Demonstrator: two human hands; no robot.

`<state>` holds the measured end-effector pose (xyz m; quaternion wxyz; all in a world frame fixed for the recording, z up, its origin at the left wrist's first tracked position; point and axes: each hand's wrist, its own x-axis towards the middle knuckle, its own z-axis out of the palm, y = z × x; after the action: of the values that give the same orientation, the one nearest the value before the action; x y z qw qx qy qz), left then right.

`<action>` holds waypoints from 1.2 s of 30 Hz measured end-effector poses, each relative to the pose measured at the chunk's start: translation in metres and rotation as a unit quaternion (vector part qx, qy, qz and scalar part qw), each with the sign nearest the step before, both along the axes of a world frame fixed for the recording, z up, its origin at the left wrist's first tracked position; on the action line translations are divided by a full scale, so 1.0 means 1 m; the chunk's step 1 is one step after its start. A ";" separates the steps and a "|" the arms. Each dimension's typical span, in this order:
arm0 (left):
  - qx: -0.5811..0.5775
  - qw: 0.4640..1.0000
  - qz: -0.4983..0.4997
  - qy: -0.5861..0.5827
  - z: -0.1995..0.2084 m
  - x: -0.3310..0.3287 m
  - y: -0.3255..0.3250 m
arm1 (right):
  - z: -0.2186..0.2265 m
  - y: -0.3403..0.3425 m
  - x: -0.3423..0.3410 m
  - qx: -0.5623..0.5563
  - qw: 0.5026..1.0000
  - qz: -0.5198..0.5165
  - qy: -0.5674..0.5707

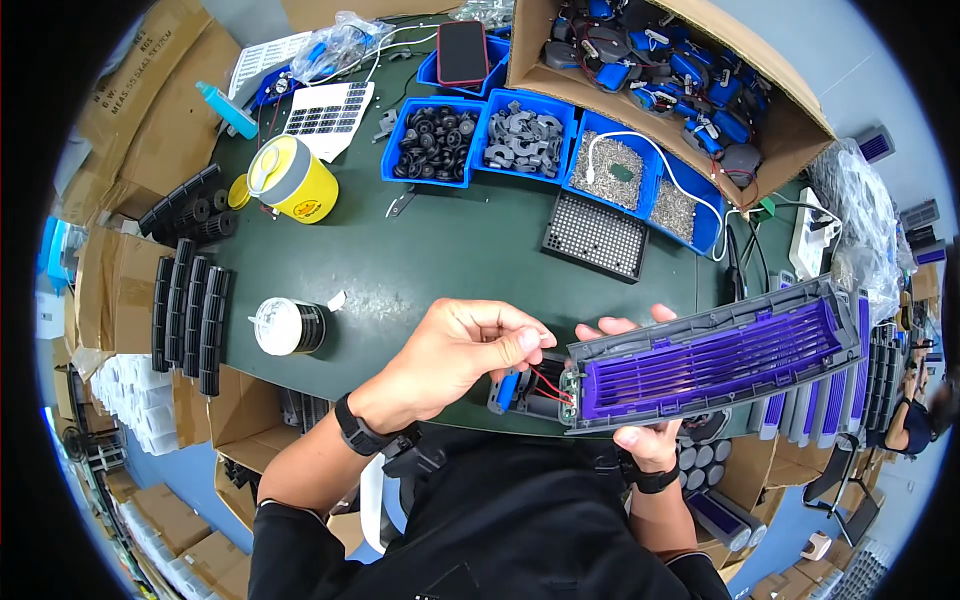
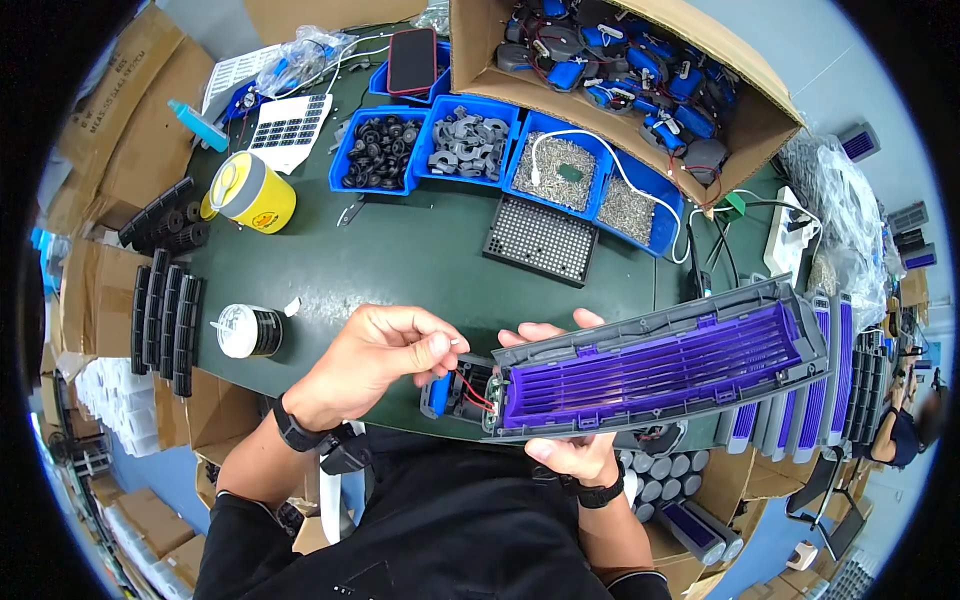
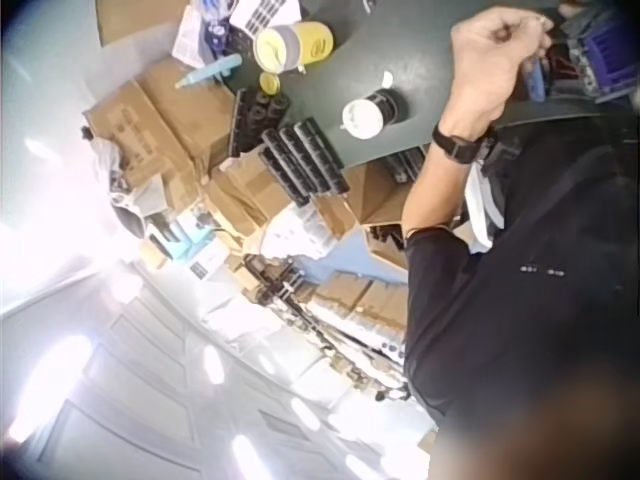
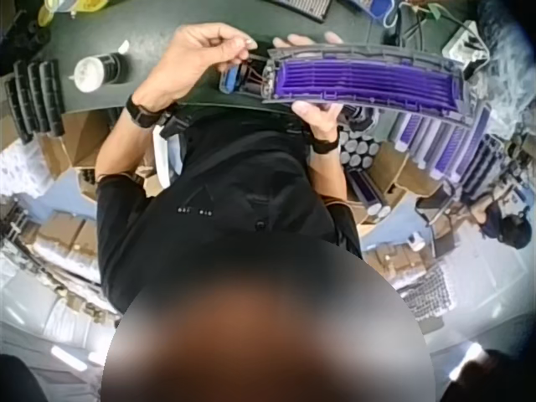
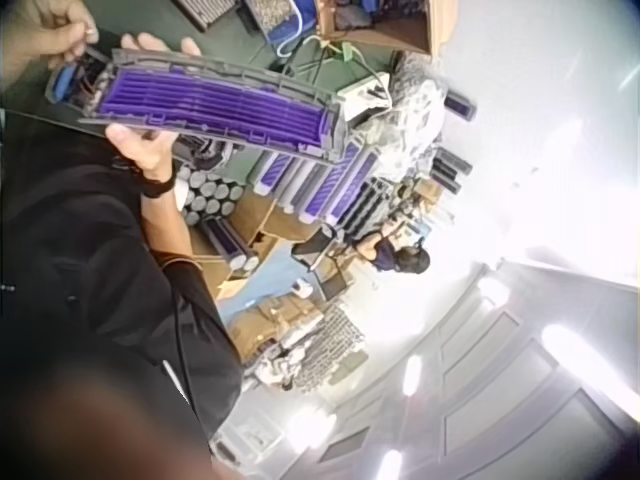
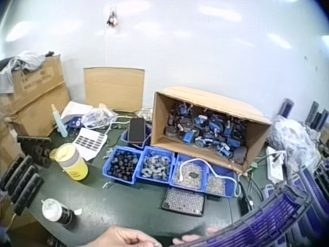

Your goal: The person assembles electronic devices by inserting purple filter components into gray housings, connecting internal wires, and using a heat gun to seal the units. They handle multiple units sequentially, placing finished items into a cardboard box.

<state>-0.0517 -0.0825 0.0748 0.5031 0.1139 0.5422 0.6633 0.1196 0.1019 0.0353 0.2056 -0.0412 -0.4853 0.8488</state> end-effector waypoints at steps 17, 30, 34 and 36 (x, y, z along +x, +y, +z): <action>-0.075 0.871 -0.065 0.482 0.003 0.026 0.002 | -0.001 -0.004 0.000 -0.023 0.999 0.027 -0.007; 0.001 0.795 -0.093 0.599 -0.002 0.024 0.005 | -0.004 -0.004 0.001 -0.039 0.998 0.054 -0.001; -0.008 0.763 -0.104 0.638 0.000 0.025 0.006 | -0.006 -0.005 0.001 -0.017 0.998 0.064 0.010; -0.019 0.747 -0.106 0.656 0.000 0.027 0.008 | -0.009 -0.004 0.002 0.022 0.997 0.074 0.025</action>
<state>-0.0250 -0.0747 0.0749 0.0932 0.5678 0.7357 0.3574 0.1212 0.0982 0.0265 0.1554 0.0201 -0.5003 0.8515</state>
